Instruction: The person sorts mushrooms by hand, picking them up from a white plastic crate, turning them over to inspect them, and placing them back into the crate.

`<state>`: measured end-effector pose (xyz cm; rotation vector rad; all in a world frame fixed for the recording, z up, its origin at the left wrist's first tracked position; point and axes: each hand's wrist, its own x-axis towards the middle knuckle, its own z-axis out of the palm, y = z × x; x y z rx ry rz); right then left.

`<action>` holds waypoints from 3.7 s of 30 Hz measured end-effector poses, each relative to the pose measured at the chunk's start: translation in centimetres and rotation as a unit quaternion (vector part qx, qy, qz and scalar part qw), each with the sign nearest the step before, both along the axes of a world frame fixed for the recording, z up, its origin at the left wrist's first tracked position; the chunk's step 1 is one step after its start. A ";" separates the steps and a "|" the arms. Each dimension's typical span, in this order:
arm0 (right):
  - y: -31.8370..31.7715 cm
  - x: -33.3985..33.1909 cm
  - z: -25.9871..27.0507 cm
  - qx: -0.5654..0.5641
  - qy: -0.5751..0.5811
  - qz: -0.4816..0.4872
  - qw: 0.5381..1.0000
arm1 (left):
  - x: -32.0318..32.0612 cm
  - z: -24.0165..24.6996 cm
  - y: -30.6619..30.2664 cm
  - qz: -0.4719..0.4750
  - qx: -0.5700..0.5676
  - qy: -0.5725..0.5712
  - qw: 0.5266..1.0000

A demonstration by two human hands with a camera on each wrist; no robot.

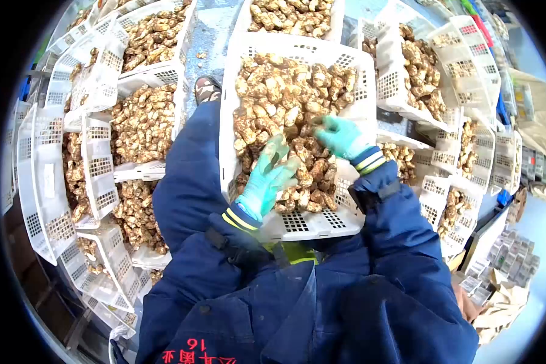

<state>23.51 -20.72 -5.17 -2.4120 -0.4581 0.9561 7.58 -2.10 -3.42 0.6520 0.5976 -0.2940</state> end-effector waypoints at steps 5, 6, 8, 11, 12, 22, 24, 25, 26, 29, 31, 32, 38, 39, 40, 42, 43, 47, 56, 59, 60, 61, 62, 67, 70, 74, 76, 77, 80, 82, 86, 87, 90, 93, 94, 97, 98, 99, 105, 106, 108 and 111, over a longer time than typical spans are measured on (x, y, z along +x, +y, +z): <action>1.8 5.5 0.8 0.043 -0.195 -0.089 0.976 | -0.3 0.0 1.2 -0.167 -0.120 -0.096 0.974; 2.3 7.8 -0.5 -0.071 -0.214 -0.077 0.971 | -0.4 -0.2 1.0 -0.160 -0.119 -0.091 0.976; 3.0 9.7 -2.4 -0.212 -0.215 -0.056 0.952 | -0.3 0.6 1.0 -0.138 -0.116 -0.058 0.982; 4.7 9.1 -3.6 -0.271 -0.243 -0.078 0.928 | 0.4 1.3 0.4 -0.069 0.017 -0.019 0.997; 4.3 8.8 -4.4 -0.242 -0.275 -0.083 0.927 | 0.3 1.2 0.7 -0.071 0.015 -0.003 0.997; 2.8 5.8 -2.3 -0.235 -0.292 0.053 0.925 | 0.2 1.3 1.5 -0.017 -0.041 -0.051 0.998; 3.0 5.4 -3.8 -0.259 -0.291 0.065 0.919 | 0.2 1.0 1.8 -0.026 -0.098 -0.077 0.992; 3.3 5.1 -4.2 -0.261 -0.283 0.058 0.921 | 0.4 0.7 1.6 -0.025 -0.093 -0.070 0.993; 3.4 4.9 -4.5 -0.261 -0.277 0.029 0.924 | 0.3 0.5 1.7 0.005 -0.090 -0.076 0.993; 2.1 3.8 -2.5 -0.140 -0.277 -0.056 0.949 | 0.0 0.4 2.2 0.056 -0.085 -0.090 0.991; 2.6 0.4 1.8 0.144 -0.320 -0.092 0.932 | 0.2 0.4 1.9 0.088 -0.153 -0.087 0.981; 2.6 -0.8 2.7 0.217 -0.360 -0.013 0.907 | 0.4 0.3 1.9 0.086 -0.185 -0.093 0.975; 4.1 2.1 6.4 0.202 -0.311 -0.051 0.927 | 1.0 1.5 2.0 0.050 -0.213 -0.132 0.967; 4.0 5.1 3.5 -0.008 -0.362 -0.030 0.932 | 0.9 1.8 2.1 0.029 -0.183 -0.134 0.974; 4.6 6.9 1.9 -0.099 -0.313 -0.039 0.944 | 1.0 3.2 2.1 0.031 -0.152 -0.104 0.982; 5.6 9.0 -2.1 -0.163 -0.258 -0.097 0.947 | 0.7 1.8 2.1 0.005 -0.154 -0.110 0.982; 6.4 9.4 -3.1 -0.171 -0.265 -0.114 0.942 | 0.8 1.5 2.3 -0.020 -0.132 -0.110 0.985; 5.3 10.5 -5.7 -0.132 -0.269 -0.113 0.947 | 0.7 2.3 2.2 -0.031 -0.071 -0.127 0.989; -0.7 4.9 -4.2 0.229 -0.032 -0.336 0.913 | 0.6 2.4 1.2 -0.027 -0.092 -0.140 0.985; 2.2 5.9 -1.6 0.035 -0.187 -0.265 0.945 | 0.4 2.5 0.9 -0.019 -0.102 -0.096 0.990; 2.5 7.0 -2.5 -0.011 -0.167 -0.243 0.956 | 0.4 2.6 0.8 -0.011 -0.109 -0.090 0.990; 3.6 7.6 -2.5 -0.056 -0.146 -0.219 0.963 | 0.4 2.6 1.0 -0.029 -0.088 -0.094 0.991; 4.6 8.2 -2.5 -0.112 -0.135 -0.187 0.967 | 0.5 2.6 1.3 -0.044 -0.066 -0.097 0.992; 7.2 8.5 -3.9 -0.207 -0.103 -0.175 0.957 | 0.8 2.3 1.4 -0.034 -0.089 -0.153 0.984; 4.2 8.5 -6.6 0.053 -0.117 -0.251 0.960 | 1.1 2.6 1.6 -0.013 -0.081 -0.129 0.988; 0.4 5.2 -2.8 0.477 0.252 -0.364 0.759 | 1.2 2.8 1.6 0.005 -0.135 -0.124 0.983; -0.9 2.6 -1.1 0.582 0.360 -0.317 0.657 | 0.9 3.2 1.5 -0.001 -0.152 -0.126 0.980; -1.4 1.2 0.2 0.612 0.370 -0.304 0.629 | 1.2 2.6 1.6 -0.018 -0.153 -0.141 0.978; -1.3 -3.7 5.2 0.652 0.397 -0.293 0.575 | 1.0 2.6 1.6 -0.002 -0.117 -0.171 0.978; -0.9 -6.6 7.8 0.626 0.372 -0.277 0.627 | 0.9 3.7 1.6 -0.008 -0.100 -0.209 0.973; -0.5 -10.6 8.1 0.490 0.041 -0.111 0.864 | 0.2 4.2 2.6 -0.104 0.085 -0.244 0.960; -0.4 -11.0 8.4 0.467 -0.022 -0.084 0.880 | 0.2 4.6 2.3 -0.105 0.069 -0.236 0.964; -0.4 -12.1 8.6 0.415 0.169 -0.233 0.863 | -0.1 4.0 2.2 -0.125 0.308 -0.343 0.879; -0.9 -12.2 8.5 0.408 0.171 -0.226 0.868 | 0.2 4.3 1.7 -0.113 0.105 -0.267 0.951; -1.1 -12.1 8.5 0.412 0.167 -0.216 0.869 | 0.3 4.0 1.5 -0.093 0.021 -0.231 0.968; -1.0 -11.8 8.9 0.438 0.226 -0.247 0.834 | 0.5 4.7 1.3 -0.087 0.044 -0.239 0.966; -1.1 -11.6 9.4 0.453 0.250 -0.261 0.815 | 0.2 5.4 1.1 -0.077 -0.019 -0.234 0.969; -1.2 -11.5 9.7 0.467 0.274 -0.275 0.795 | 0.3 5.1 1.1 -0.081 -0.020 -0.232 0.969; -2.1 -10.9 7.3 0.429 0.315 -0.280 0.799 | 0.5 3.3 1.4 -0.077 0.023 -0.252 0.964; -2.3 -11.0 6.9 0.440 0.337 -0.288 0.781 | 0.3 3.2 1.3 -0.079 0.031 -0.252 0.964; -2.3 -11.3 6.6 0.445 0.392 -0.278 0.756 | 0.3 3.3 1.5 -0.097 -0.010 -0.205 0.974; -2.0 -11.8 6.8 0.424 0.455 -0.273 0.734 | 0.3 3.9 1.2 -0.083 0.004 -0.142 0.986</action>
